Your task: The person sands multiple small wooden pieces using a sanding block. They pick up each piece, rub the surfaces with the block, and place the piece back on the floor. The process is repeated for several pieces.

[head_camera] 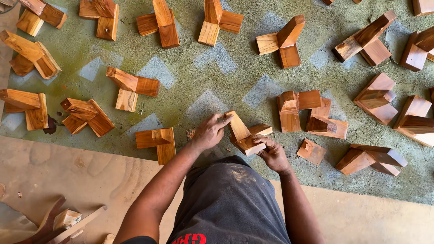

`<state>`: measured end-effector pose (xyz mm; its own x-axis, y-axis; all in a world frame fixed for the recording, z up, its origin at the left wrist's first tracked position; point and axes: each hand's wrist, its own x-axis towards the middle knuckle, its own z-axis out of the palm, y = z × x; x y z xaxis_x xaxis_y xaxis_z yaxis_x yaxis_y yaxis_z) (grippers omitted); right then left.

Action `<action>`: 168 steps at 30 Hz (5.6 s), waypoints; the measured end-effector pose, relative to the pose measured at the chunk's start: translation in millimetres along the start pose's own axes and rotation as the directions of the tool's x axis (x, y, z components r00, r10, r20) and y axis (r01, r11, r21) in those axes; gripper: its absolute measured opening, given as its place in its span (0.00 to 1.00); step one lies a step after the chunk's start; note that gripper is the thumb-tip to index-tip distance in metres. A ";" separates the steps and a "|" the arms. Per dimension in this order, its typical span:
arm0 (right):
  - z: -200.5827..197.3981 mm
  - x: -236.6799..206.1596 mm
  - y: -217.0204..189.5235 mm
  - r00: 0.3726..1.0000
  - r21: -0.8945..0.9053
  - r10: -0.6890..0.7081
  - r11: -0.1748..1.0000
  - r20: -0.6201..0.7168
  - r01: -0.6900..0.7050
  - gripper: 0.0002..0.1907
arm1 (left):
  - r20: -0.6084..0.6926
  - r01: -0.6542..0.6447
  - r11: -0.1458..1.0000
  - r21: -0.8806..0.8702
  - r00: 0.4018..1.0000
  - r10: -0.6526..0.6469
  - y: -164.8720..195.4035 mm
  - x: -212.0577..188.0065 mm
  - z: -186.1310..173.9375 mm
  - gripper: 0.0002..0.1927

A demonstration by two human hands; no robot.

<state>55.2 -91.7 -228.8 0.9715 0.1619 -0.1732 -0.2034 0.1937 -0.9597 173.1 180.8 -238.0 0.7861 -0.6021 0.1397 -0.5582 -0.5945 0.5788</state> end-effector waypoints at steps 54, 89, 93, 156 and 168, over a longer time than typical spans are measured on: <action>53.3 54.6 -64.4 0.995 -0.675 -0.095 0.731 0.037 0.095 0.44 | 0.368 0.438 0.871 0.224 0.789 -0.492 -26.7 -114.4 -20.0 0.25; 122.1 151.1 -50.6 0.741 -0.555 -0.245 0.807 -0.626 -0.202 0.42 | 0.209 0.206 0.976 -0.064 0.959 -0.189 0.2 14.9 -14.5 0.30; 122.9 153.0 -49.9 0.736 -0.552 -0.245 0.808 -0.631 -0.204 0.41 | 0.222 0.200 0.979 -0.041 0.957 -0.186 -1.4 13.8 -10.4 0.31; 114.9 137.7 -44.5 0.746 -0.503 -0.158 0.824 -0.646 -0.261 0.39 | 0.518 0.254 0.964 -0.075 0.836 -0.180 11.4 -41.5 -15.0 0.34; 121.5 136.7 -43.9 0.746 -0.495 -0.152 0.828 -0.648 -0.262 0.39 | 0.383 -0.101 0.963 0.251 0.924 -0.003 0.5 -55.1 -2.4 0.37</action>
<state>182.1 39.5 -183.4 0.8347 -0.5360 -0.1266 -0.3622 -0.3611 -0.8593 130.2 214.9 -243.5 0.6261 -0.7585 -0.1808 -0.6834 -0.6454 0.3412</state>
